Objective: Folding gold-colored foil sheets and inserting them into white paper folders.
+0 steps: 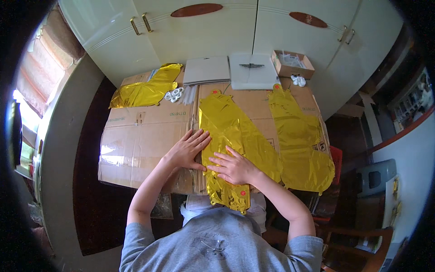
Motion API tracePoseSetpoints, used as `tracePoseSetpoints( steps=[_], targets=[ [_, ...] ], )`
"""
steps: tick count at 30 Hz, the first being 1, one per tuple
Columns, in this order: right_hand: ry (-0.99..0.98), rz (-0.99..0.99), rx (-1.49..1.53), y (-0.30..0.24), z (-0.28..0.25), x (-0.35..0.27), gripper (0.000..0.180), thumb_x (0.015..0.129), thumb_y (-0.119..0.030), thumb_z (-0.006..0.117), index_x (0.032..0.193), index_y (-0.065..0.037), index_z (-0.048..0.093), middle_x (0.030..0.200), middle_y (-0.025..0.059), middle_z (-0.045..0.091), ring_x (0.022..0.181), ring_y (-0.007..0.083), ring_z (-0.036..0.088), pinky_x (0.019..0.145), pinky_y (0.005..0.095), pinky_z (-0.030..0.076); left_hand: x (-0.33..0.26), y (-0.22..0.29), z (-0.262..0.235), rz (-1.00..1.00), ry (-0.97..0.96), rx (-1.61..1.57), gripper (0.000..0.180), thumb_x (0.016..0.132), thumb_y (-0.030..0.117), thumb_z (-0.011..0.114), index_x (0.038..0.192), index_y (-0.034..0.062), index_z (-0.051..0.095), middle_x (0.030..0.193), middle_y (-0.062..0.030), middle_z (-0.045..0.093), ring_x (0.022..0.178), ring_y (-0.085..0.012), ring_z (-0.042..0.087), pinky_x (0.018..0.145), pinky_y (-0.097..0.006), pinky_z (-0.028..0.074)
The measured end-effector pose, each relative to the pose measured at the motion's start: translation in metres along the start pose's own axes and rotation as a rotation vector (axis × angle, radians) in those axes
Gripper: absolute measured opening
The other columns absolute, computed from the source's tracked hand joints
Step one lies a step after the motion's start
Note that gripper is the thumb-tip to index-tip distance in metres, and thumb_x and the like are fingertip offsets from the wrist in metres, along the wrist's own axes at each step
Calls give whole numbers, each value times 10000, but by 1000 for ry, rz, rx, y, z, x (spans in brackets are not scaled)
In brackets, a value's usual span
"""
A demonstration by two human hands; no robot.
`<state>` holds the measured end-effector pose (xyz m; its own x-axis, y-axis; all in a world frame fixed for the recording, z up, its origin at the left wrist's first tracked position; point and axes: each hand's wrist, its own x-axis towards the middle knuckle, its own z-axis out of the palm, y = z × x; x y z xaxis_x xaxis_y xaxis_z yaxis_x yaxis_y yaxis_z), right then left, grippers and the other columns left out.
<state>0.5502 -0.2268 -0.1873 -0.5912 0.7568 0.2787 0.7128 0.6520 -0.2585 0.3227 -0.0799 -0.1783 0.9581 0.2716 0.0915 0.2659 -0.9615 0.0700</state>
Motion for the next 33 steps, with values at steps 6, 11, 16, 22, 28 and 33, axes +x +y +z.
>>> tracePoseSetpoints(
  steps=[6,11,16,22,28,33],
  targets=[
    [-19,27,0,1,1,-2,435,915,-357,610,1315,-189,592,1401,52,537,1355,231,439,1154,521,255,1,3,-5,-22,-30,16,1203,638,807,613,1493,20,302,1547,-166,315,1451,-337,250,1179,-519,175],
    [-37,28,-2,0,-1,-1,431,909,-364,617,1300,-182,605,1401,47,537,1361,223,431,1156,515,255,0,8,-9,-49,-63,33,1272,576,832,635,1487,6,308,1549,-178,305,1447,-360,249,1169,-554,181],
    [-42,29,0,0,-3,0,433,908,-372,617,1295,-178,608,1401,47,537,1362,224,430,1155,517,256,0,11,-15,-72,-124,18,1287,578,806,664,1502,4,264,1562,-197,263,1462,-375,196,1178,-560,137],
    [-3,49,6,-2,-4,0,427,913,-356,606,1294,-163,601,1400,56,533,1353,230,435,1156,524,254,6,20,-2,-23,10,30,927,872,707,444,1491,30,312,1555,-167,300,1463,-324,230,1177,-543,149],
    [215,271,-54,20,-17,-20,457,951,-337,563,1357,-129,526,1435,116,482,1363,301,414,1153,529,253,8,24,8,22,-6,47,749,936,634,394,1518,170,313,1568,-102,303,1462,-308,238,1184,-531,133],
    [123,426,-61,32,-7,-34,596,981,-399,499,1467,-85,360,1499,144,393,1399,322,353,1169,507,226,6,26,7,18,-13,78,760,917,663,400,1518,205,318,1565,-101,309,1456,-320,249,1173,-565,136]
  ],
)
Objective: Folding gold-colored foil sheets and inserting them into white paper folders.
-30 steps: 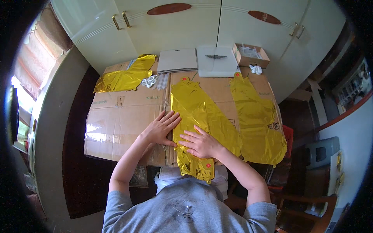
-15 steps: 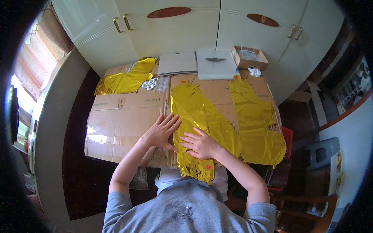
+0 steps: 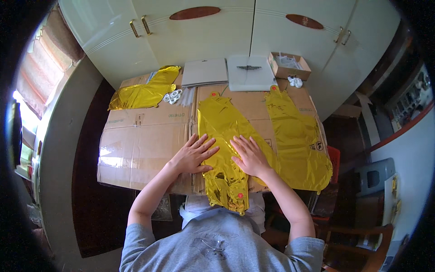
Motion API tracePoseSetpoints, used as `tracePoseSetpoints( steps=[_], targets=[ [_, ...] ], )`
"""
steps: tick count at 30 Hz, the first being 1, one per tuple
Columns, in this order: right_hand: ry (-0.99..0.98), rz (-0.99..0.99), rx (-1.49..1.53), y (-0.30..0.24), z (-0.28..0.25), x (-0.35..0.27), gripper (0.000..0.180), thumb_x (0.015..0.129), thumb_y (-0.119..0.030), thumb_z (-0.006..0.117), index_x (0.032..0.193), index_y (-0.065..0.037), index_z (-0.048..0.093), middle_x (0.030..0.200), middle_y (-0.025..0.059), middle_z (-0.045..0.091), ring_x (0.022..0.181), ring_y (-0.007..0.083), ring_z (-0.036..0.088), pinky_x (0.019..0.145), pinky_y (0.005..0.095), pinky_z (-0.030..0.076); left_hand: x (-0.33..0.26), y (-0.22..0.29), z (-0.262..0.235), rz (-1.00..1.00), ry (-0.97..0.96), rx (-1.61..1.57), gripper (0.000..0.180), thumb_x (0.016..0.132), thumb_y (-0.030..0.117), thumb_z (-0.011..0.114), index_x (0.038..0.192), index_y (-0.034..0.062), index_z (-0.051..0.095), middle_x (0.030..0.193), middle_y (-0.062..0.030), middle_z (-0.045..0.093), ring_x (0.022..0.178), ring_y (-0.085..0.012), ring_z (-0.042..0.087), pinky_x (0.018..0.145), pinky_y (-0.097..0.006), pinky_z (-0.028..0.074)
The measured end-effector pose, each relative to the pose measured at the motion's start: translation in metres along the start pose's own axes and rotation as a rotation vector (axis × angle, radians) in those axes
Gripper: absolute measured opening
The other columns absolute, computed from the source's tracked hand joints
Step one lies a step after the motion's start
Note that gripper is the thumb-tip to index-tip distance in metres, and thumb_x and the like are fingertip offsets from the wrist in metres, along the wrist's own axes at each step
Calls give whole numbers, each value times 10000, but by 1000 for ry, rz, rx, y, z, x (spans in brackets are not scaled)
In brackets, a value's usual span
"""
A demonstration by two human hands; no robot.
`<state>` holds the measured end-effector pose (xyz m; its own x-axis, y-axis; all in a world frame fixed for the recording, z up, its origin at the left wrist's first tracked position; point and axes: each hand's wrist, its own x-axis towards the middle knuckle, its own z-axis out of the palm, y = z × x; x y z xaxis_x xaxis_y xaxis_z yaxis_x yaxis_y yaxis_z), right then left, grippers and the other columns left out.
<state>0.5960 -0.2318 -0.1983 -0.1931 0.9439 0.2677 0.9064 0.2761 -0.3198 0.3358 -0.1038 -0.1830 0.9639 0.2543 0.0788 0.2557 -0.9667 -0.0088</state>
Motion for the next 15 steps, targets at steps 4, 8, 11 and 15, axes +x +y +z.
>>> tracePoseSetpoints(
  steps=[4,8,11,15],
  targets=[
    [-12,1,-27,-3,0,1,599,981,-424,487,1465,-91,369,1502,139,390,1405,319,344,1172,508,216,-4,-1,0,-21,-1,6,781,905,689,393,1515,205,324,1564,-93,313,1456,-320,251,1159,-596,146],
    [-27,-1,-49,-2,1,1,611,981,-441,477,1469,-91,365,1503,132,391,1411,313,333,1177,503,204,-6,-2,-1,-34,-7,11,826,880,733,385,1513,205,327,1564,-86,313,1456,-316,251,1150,-616,155],
    [-44,6,-64,-2,1,1,627,974,-461,478,1466,-87,372,1502,130,393,1413,309,330,1181,496,198,-7,-2,-2,-23,-9,17,884,845,777,385,1514,202,324,1565,-86,312,1458,-322,243,1148,-621,158],
    [-52,0,-84,-2,1,1,638,964,-471,492,1459,-83,384,1501,129,395,1411,307,333,1181,491,199,-7,-3,-3,-20,-25,37,987,775,835,409,1520,196,308,1571,-84,299,1460,-347,225,1143,-632,158]
  ],
)
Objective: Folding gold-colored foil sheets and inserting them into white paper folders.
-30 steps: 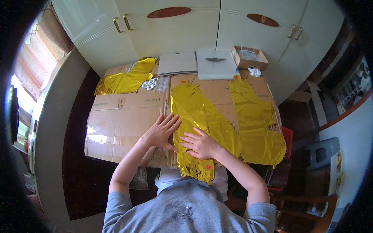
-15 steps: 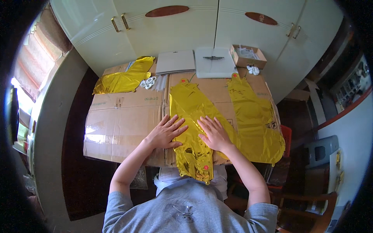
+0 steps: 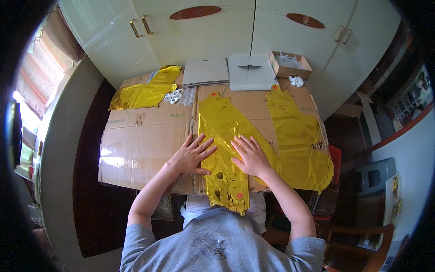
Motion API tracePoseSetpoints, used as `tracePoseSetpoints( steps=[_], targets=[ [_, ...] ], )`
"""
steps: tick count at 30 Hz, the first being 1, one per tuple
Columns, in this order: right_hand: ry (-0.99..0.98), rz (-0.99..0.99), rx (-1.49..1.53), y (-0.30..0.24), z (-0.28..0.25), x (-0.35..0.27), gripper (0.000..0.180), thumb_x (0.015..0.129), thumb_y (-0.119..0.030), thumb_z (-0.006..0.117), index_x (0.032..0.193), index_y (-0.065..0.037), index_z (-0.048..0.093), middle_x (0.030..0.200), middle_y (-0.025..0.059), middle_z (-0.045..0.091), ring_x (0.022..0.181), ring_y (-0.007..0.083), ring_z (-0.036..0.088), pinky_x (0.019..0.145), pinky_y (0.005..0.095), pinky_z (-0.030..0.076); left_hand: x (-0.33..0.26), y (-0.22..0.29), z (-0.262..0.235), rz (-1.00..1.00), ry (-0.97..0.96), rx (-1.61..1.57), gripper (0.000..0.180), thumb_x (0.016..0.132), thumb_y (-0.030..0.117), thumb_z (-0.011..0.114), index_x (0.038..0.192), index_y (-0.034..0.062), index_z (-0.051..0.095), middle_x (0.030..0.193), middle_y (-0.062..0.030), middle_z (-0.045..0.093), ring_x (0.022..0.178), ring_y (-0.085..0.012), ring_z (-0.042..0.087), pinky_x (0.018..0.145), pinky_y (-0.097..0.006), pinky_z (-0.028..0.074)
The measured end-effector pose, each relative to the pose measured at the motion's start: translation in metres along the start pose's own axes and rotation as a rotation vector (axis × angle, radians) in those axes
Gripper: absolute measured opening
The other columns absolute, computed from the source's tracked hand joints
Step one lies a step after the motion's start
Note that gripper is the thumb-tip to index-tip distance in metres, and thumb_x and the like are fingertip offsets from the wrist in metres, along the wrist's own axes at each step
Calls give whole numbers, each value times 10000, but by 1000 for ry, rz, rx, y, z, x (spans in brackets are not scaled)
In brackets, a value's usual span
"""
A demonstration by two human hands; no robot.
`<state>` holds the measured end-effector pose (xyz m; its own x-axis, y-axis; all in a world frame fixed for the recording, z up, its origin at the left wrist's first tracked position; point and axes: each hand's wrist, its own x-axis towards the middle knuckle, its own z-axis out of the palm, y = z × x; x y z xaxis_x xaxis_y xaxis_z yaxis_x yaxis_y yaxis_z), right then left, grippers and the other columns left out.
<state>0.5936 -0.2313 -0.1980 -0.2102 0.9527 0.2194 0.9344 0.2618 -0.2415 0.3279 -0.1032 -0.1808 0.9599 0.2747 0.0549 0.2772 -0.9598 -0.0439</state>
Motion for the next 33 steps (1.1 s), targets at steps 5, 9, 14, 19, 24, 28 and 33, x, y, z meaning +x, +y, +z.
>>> tracePoseSetpoints(
  steps=[5,9,14,19,24,28,33],
  targets=[
    [-1,-1,2,-1,-2,1,634,960,-467,498,1448,-76,395,1492,130,408,1401,314,348,1176,496,207,0,-1,-3,3,-45,3,1112,689,886,454,1525,170,288,1578,-84,282,1463,-363,204,1139,-639,155],
    [17,3,33,0,-3,1,630,957,-466,504,1436,-68,407,1478,133,425,1389,322,363,1170,501,216,-1,-3,-1,3,-39,-23,1142,681,885,470,1522,135,284,1576,-94,282,1463,-367,201,1138,-639,155],
    [19,4,27,0,-2,0,628,953,-462,514,1431,-68,415,1475,134,430,1388,321,367,1167,508,220,-2,-2,-4,0,-45,-28,1155,688,873,484,1522,102,273,1575,-115,277,1457,-377,205,1138,-639,156],
    [23,-58,-114,-19,-15,6,608,940,-451,545,1413,-79,457,1478,120,432,1407,302,341,1171,511,213,-3,-2,-4,-1,-45,-34,1154,692,868,484,1520,93,274,1575,-113,277,1461,-377,198,1135,-642,156],
    [-79,-248,10,-53,-7,14,566,926,-410,586,1390,-99,497,1490,99,425,1404,278,357,1161,512,250,-3,-3,-4,-10,-36,-7,1182,690,870,479,1504,36,284,1568,-126,291,1461,-353,214,1145,-613,160],
    [-89,-229,70,-51,7,7,552,918,-397,589,1386,-116,508,1477,90,444,1387,276,384,1154,502,265,-2,-8,3,-47,7,-29,1137,754,825,464,1477,-36,292,1549,-190,302,1458,-328,240,1166,-546,172],
    [-90,-238,60,-50,7,10,538,917,-389,590,1379,-123,520,1456,91,470,1375,276,400,1153,502,263,13,-26,12,-188,79,-79,1066,815,781,439,1462,-55,306,1532,-215,322,1447,-311,274,1167,-501,204]
  ],
)
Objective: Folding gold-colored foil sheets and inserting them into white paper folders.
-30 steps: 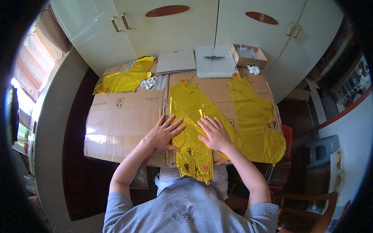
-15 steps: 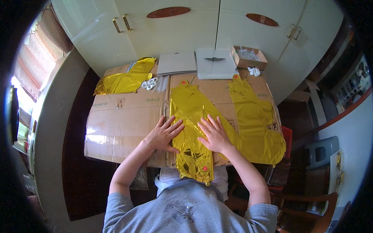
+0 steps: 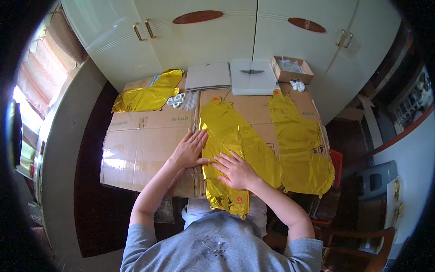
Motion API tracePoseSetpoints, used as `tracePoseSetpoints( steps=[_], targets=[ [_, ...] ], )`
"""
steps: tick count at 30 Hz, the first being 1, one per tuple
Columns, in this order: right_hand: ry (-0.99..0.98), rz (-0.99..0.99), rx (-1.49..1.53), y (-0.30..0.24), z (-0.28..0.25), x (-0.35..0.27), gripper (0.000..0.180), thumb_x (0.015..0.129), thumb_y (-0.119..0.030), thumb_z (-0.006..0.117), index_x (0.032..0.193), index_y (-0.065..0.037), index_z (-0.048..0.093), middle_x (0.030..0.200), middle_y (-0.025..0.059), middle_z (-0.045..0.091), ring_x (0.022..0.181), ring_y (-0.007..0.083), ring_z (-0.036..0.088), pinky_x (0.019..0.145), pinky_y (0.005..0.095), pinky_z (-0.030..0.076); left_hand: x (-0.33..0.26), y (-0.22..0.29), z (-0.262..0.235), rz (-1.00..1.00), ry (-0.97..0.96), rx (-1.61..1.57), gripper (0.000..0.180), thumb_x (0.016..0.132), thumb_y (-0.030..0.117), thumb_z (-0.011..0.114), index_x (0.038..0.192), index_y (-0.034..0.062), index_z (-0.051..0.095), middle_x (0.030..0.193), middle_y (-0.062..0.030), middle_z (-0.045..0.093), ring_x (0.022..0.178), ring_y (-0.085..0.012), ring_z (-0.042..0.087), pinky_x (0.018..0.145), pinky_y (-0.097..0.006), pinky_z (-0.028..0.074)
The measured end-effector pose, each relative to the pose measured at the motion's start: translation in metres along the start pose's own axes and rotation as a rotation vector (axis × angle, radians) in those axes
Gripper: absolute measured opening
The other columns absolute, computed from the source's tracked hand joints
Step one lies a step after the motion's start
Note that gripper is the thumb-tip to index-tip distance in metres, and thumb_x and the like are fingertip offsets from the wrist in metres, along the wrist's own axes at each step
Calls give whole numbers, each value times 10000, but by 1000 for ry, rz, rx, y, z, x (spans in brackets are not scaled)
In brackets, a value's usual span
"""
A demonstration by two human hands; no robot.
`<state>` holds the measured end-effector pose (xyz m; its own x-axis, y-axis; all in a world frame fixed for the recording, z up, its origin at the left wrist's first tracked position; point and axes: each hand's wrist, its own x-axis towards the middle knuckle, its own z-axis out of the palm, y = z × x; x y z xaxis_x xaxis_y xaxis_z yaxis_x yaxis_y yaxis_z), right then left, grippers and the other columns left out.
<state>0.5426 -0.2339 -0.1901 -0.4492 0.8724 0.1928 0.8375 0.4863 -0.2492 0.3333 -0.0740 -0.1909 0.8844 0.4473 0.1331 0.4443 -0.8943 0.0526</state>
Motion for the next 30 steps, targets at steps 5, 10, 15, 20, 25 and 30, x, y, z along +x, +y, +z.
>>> tracePoseSetpoints(
  steps=[5,10,15,20,25,30],
  targets=[
    [19,2,18,0,0,-1,532,915,-383,592,1376,-127,524,1445,92,480,1368,276,407,1151,501,267,20,-15,1,-98,1,89,1056,815,788,434,1460,-41,327,1524,-172,353,1445,-292,279,1185,-525,133],
    [19,8,15,-1,0,-2,531,915,-384,589,1376,-130,525,1447,89,479,1367,275,410,1149,501,269,33,-31,-2,-164,-40,73,1156,719,836,500,1455,-41,342,1513,-146,374,1452,-300,255,1189,-536,114],
    [8,2,-9,0,0,-1,543,912,-404,589,1370,-119,527,1442,87,482,1369,275,405,1153,505,263,35,-37,-10,-145,-111,66,1307,594,886,565,1471,-47,304,1539,-169,320,1462,-349,208,1190,-541,98],
    [-49,-25,-84,-10,-17,14,556,940,-450,527,1361,-86,527,1431,77,489,1388,250,376,1172,495,225,35,-35,-11,-132,-170,130,1348,578,892,569,1481,-61,264,1560,-196,268,1477,-344,166,1189,-546,82],
    [-10,-128,-37,-10,6,39,521,962,-411,505,1356,-70,525,1428,77,493,1400,238,361,1164,497,245,37,-36,-9,-130,-167,147,1363,570,898,567,1483,-66,256,1562,-203,261,1483,-342,148,1185,-555,79],
    [-116,-165,-26,-11,12,30,462,977,-395,481,1380,-172,520,1470,49,456,1426,252,324,1160,521,246,38,-35,-9,-135,-178,144,1365,564,896,574,1484,-62,261,1568,-199,251,1486,-339,137,1186,-551,81]
  ],
)
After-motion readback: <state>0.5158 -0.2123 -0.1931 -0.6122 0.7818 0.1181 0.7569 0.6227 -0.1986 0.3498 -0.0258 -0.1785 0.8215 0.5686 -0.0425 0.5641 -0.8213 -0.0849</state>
